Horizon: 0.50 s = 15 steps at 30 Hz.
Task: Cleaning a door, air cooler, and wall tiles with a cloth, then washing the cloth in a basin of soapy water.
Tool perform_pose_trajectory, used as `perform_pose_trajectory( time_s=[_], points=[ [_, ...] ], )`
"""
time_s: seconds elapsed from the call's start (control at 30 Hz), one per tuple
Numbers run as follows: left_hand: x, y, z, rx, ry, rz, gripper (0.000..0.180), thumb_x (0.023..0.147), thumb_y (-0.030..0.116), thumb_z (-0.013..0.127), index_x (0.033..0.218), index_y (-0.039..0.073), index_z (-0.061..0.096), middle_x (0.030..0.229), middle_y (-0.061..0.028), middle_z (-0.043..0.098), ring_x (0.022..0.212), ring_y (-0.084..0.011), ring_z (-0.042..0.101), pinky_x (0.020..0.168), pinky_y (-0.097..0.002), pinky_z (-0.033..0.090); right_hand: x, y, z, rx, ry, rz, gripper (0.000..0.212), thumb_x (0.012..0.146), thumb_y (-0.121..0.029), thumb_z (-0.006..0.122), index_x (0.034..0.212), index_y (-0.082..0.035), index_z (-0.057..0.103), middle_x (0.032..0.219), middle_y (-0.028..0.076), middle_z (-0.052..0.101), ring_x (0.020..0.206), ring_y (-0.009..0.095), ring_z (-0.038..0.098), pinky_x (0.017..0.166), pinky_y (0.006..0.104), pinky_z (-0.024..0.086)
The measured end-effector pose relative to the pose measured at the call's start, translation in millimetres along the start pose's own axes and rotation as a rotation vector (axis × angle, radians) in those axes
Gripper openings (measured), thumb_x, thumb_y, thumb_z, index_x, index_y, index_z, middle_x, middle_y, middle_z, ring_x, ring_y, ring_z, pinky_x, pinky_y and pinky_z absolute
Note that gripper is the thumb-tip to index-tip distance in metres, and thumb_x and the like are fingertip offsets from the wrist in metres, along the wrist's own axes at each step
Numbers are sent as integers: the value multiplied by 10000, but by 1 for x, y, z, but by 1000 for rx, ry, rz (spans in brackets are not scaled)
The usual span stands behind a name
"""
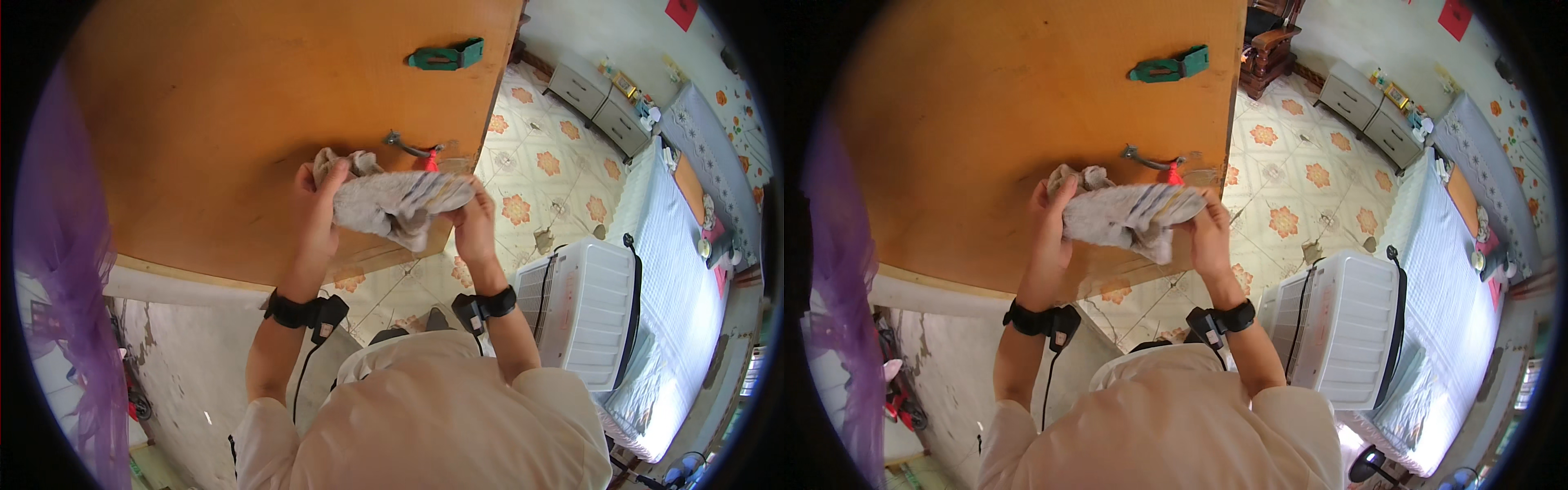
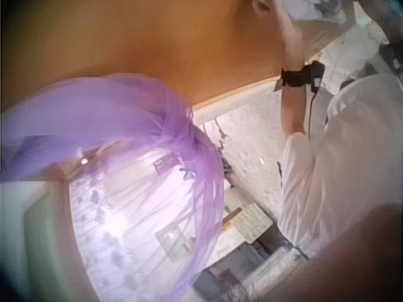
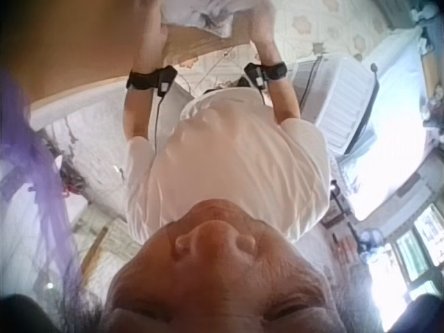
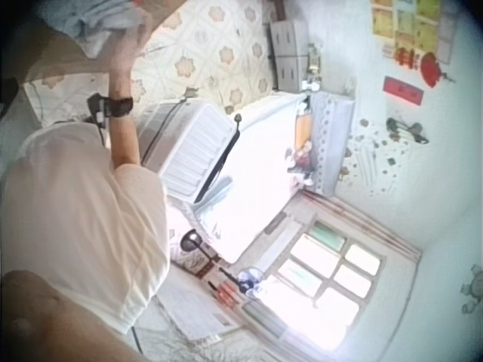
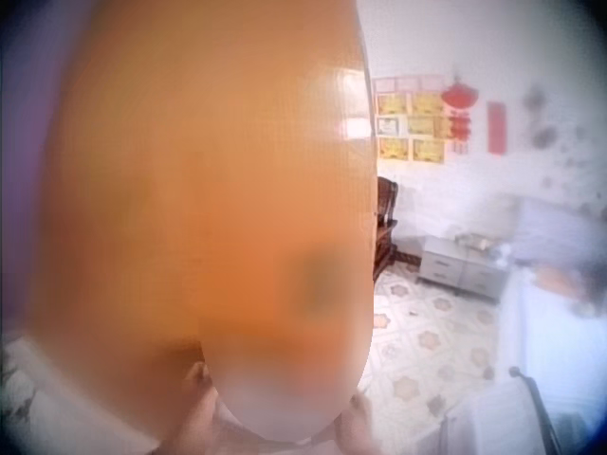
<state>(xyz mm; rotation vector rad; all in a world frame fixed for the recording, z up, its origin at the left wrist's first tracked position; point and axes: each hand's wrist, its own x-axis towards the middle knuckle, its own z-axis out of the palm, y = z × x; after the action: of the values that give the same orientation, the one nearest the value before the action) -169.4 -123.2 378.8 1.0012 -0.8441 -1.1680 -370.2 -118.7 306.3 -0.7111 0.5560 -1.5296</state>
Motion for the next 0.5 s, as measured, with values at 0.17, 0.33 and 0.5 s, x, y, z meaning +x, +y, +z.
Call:
perform_pose_trajectory(
  time_s=[0.17,0.33,0.5],
  points=[
    [-4,-42,-34,-94,-124,-417,146,841,162,562,948,70,523,781,-39,580,707,-135,575,634,-288,490,25,-36,38,60,98,-22,192,919,-125,434,964,18,555,897,80,615,770,158,608,669,289,504],
    [-15,-25,-41,-376,-800,-820,432,875,313,529,1184,11,503,689,-3,510,650,-94,517,558,-236,422,51,-52,43,-43,-7,77,234,916,-131,405,1045,8,542,969,84,610,863,175,595,767,303,487],
    [-27,-26,-28,371,-655,-341,619,825,314,633,1290,-22,401,728,-4,541,638,-72,494,519,-223,376,40,-68,77,64,-145,138,210,915,-140,423,1008,-3,552,932,95,618,808,185,606,699,310,504]
  ],
)
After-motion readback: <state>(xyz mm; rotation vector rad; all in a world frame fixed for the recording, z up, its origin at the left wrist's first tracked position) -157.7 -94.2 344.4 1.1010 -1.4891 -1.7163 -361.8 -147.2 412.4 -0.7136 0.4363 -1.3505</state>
